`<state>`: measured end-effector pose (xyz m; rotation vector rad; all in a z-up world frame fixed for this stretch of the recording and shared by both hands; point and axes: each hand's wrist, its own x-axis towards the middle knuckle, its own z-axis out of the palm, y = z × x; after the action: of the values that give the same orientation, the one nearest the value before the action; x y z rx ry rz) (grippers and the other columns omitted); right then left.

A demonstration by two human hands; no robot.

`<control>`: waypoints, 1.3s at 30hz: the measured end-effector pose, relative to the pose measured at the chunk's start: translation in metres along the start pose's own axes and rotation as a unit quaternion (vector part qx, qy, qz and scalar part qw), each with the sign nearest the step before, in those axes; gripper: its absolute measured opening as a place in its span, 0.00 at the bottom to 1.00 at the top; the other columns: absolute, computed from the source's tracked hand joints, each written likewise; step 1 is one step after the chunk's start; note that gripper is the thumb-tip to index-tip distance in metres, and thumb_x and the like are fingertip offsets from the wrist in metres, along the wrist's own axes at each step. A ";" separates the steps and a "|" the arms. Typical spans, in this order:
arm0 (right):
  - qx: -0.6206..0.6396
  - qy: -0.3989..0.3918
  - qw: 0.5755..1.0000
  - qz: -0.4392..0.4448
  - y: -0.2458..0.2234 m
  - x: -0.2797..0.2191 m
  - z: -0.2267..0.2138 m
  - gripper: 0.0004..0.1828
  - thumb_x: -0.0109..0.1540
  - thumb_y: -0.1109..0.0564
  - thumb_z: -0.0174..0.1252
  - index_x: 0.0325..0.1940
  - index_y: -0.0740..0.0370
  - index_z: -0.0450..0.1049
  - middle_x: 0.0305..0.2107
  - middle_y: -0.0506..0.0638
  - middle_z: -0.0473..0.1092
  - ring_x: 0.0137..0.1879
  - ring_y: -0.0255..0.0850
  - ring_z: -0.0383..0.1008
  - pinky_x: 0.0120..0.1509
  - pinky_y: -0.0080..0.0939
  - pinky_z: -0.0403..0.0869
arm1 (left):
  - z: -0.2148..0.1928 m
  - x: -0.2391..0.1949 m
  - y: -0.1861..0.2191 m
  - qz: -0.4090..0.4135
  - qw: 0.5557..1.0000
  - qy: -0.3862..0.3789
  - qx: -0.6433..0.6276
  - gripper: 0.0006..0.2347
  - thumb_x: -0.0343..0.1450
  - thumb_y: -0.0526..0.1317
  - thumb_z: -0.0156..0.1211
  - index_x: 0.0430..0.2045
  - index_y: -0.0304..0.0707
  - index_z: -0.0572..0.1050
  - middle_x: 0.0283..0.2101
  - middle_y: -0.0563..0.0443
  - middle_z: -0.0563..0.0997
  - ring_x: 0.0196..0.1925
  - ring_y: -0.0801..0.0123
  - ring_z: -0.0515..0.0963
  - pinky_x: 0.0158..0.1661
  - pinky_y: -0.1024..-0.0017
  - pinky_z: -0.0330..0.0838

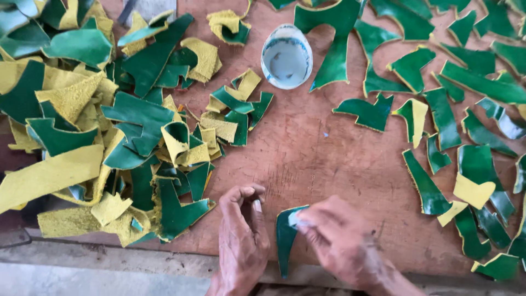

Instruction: The person repeatedly picks up green and yellow foam pieces from a pile, applies a white adhesive from a small cup using a sponge applicator to the edges, and places the treated pieces on the table. The process continues with multiple pieces throughout the clip.

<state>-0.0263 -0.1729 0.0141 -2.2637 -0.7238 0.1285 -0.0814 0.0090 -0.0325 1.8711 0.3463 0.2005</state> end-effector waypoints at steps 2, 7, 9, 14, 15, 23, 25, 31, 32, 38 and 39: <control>-0.023 0.048 0.998 0.039 0.009 0.002 -0.008 0.10 0.57 0.61 0.67 0.43 0.59 0.79 0.32 0.50 0.75 0.35 0.43 0.76 0.36 0.40 0.74 | -0.005 -0.016 0.003 -0.044 0.998 -0.029 0.030 0.17 0.71 0.32 0.62 0.51 0.32 0.63 0.44 0.42 0.80 0.42 0.62 0.84 0.45 0.68 0.79; -0.052 0.125 0.987 0.086 0.022 0.019 -0.026 0.09 0.61 0.62 0.66 0.45 0.61 0.80 0.36 0.51 0.75 0.38 0.39 0.77 0.41 0.37 0.76 | 0.000 -0.034 0.012 0.113 0.978 -0.067 0.161 0.33 0.58 0.41 0.76 0.53 0.33 0.62 0.49 0.36 0.75 0.49 0.44 0.77 0.49 0.54 0.72; -0.044 0.132 0.985 0.097 0.021 0.020 -0.027 0.09 0.61 0.62 0.66 0.46 0.62 0.80 0.37 0.50 0.76 0.39 0.38 0.77 0.44 0.37 0.76 | 0.011 -0.032 0.018 0.116 0.985 -0.042 0.124 0.30 0.61 0.32 0.73 0.53 0.29 0.60 0.50 0.32 0.74 0.49 0.41 0.76 0.48 0.52 0.72; -0.044 0.156 0.983 0.081 0.021 0.023 -0.034 0.08 0.63 0.61 0.66 0.46 0.62 0.79 0.38 0.50 0.76 0.41 0.38 0.77 0.45 0.37 0.76 | 0.028 0.010 0.033 0.148 0.981 -0.022 0.122 0.27 0.65 0.31 0.69 0.55 0.28 0.61 0.48 0.31 0.72 0.48 0.41 0.75 0.49 0.52 0.71; -0.045 0.161 0.982 0.088 0.021 0.024 -0.035 0.08 0.63 0.61 0.66 0.46 0.62 0.79 0.38 0.50 0.76 0.40 0.38 0.77 0.45 0.37 0.76 | 0.029 0.019 0.036 0.162 0.980 -0.031 0.116 0.26 0.66 0.31 0.69 0.55 0.28 0.60 0.47 0.31 0.71 0.47 0.41 0.74 0.49 0.51 0.71; -0.017 0.056 0.998 0.026 0.013 0.018 -0.022 0.09 0.57 0.61 0.68 0.42 0.59 0.81 0.32 0.49 0.76 0.35 0.42 0.75 0.37 0.39 0.74 | -0.011 0.023 0.027 0.041 0.987 -0.022 0.151 0.21 0.67 0.30 0.66 0.52 0.33 0.65 0.48 0.40 0.73 0.50 0.51 0.73 0.53 0.57 0.67; 0.009 0.004 1.000 -0.017 0.007 0.014 -0.013 0.10 0.56 0.62 0.68 0.41 0.59 0.81 0.31 0.49 0.75 0.35 0.43 0.74 0.36 0.40 0.73 | -0.016 0.010 0.025 0.012 0.986 -0.043 0.158 0.24 0.62 0.30 0.69 0.51 0.34 0.65 0.48 0.40 0.72 0.52 0.50 0.70 0.53 0.55 0.63; 0.026 -0.026 0.999 -0.039 0.007 0.015 0.001 0.12 0.55 0.62 0.68 0.42 0.60 0.80 0.31 0.50 0.74 0.38 0.46 0.75 0.40 0.42 0.74 | 0.002 -0.010 0.026 0.010 0.990 -0.055 0.132 0.30 0.57 0.31 0.73 0.52 0.36 0.65 0.52 0.41 0.72 0.56 0.48 0.68 0.54 0.52 0.58; 0.020 -0.018 0.999 -0.030 0.008 0.015 0.003 0.11 0.55 0.62 0.68 0.42 0.60 0.80 0.31 0.50 0.75 0.38 0.46 0.74 0.40 0.43 0.74 | 0.005 -0.010 0.025 0.006 0.989 -0.053 0.136 0.30 0.57 0.31 0.72 0.53 0.37 0.64 0.53 0.41 0.71 0.56 0.49 0.68 0.53 0.52 0.58; -0.019 0.053 0.998 0.022 0.022 0.033 0.006 0.10 0.58 0.61 0.68 0.43 0.61 0.79 0.34 0.53 0.75 0.39 0.47 0.76 0.41 0.43 0.75 | 0.007 -0.002 0.027 0.000 0.983 -0.058 0.174 0.32 0.55 0.33 0.74 0.53 0.36 0.62 0.54 0.37 0.68 0.58 0.44 0.66 0.52 0.49 0.56; -0.029 0.063 0.997 0.044 0.027 0.039 0.003 0.11 0.58 0.61 0.68 0.44 0.62 0.79 0.35 0.54 0.74 0.39 0.48 0.76 0.40 0.43 0.75 | 0.007 0.000 0.028 -0.013 0.981 -0.066 0.181 0.33 0.55 0.33 0.74 0.52 0.36 0.61 0.54 0.37 0.67 0.58 0.44 0.65 0.52 0.49 0.56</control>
<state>0.0179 -0.1647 -0.0017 -2.3359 -0.5694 0.0056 -0.0753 -0.0051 -0.0084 2.2256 0.3314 -0.0070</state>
